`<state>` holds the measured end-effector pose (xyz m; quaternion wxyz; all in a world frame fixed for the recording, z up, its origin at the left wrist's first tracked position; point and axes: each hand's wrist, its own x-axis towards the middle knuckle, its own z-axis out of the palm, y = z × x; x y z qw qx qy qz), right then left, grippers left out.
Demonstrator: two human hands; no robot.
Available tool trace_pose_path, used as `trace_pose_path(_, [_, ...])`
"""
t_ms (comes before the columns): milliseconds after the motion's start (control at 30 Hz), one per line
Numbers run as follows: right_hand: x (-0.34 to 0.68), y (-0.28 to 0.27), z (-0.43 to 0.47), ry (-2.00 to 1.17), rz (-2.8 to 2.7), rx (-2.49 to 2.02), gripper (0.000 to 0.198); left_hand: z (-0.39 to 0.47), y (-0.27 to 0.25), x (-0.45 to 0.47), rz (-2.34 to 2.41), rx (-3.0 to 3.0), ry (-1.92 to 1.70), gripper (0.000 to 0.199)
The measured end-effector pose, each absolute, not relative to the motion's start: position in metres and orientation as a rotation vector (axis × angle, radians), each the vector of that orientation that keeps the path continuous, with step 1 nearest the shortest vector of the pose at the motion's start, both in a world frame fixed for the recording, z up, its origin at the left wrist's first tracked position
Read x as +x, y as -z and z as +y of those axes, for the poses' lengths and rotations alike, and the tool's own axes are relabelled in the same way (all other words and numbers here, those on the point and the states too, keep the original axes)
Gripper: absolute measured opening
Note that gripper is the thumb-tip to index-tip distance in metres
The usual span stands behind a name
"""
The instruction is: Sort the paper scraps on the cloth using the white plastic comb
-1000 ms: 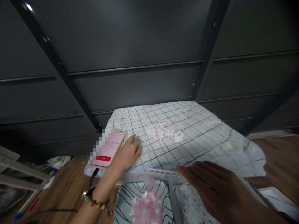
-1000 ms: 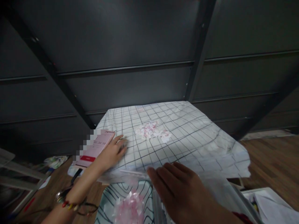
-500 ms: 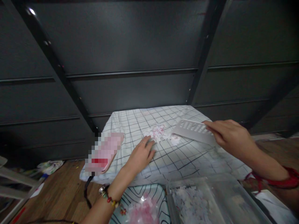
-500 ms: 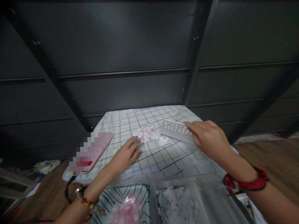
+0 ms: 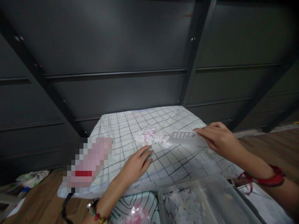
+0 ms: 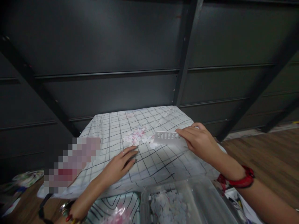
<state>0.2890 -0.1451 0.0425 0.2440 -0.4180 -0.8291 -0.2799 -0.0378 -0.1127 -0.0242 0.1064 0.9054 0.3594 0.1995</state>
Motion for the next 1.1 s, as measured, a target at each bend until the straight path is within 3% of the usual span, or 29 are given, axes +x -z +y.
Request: trace_pose_path(1100, [0.279,-0.051,-0.154,0.472,-2.346,-1.003,0.023,-0.111,0.025,-0.035,0.997,2.795,-0.652,0.026])
